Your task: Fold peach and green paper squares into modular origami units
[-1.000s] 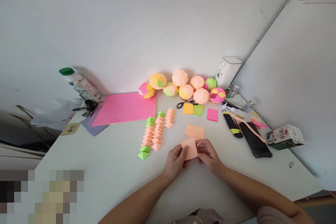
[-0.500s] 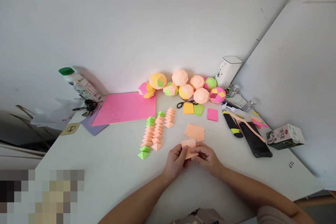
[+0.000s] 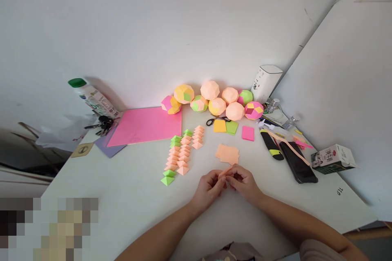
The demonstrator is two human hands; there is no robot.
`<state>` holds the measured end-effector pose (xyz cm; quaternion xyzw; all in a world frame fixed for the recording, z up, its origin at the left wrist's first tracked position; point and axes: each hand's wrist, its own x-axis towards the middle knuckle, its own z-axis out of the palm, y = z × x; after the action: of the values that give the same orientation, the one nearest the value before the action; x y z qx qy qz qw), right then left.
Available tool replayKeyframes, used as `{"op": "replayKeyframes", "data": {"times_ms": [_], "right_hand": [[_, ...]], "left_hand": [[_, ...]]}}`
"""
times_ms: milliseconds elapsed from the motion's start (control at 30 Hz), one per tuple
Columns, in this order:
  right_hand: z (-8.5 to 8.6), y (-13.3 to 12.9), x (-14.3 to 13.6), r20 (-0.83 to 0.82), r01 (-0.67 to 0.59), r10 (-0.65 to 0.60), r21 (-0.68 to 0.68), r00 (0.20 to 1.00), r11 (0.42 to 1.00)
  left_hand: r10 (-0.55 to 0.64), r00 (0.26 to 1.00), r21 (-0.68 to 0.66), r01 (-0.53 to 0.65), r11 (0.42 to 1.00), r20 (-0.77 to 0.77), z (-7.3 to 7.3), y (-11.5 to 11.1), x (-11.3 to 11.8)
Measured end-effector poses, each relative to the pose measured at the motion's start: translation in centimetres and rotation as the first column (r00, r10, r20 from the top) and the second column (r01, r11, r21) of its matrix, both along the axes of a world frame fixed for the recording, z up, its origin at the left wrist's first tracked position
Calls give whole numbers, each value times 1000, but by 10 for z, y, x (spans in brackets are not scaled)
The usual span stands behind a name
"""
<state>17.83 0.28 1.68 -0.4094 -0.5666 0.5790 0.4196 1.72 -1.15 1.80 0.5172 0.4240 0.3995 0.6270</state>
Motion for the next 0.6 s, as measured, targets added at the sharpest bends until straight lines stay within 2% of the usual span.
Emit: {"op": "replayKeyframes", "data": {"times_ms": [333, 600], "right_hand": [[-12, -1, 2, -22, 77, -79, -91, 997, 993], [-6, 0, 0, -81, 66, -80, -164, 993, 984]], "left_hand": [[-10, 1000, 5, 10, 1000, -18, -8, 1, 2], [49, 995, -88, -42, 995, 83, -3, 3, 1]]}}
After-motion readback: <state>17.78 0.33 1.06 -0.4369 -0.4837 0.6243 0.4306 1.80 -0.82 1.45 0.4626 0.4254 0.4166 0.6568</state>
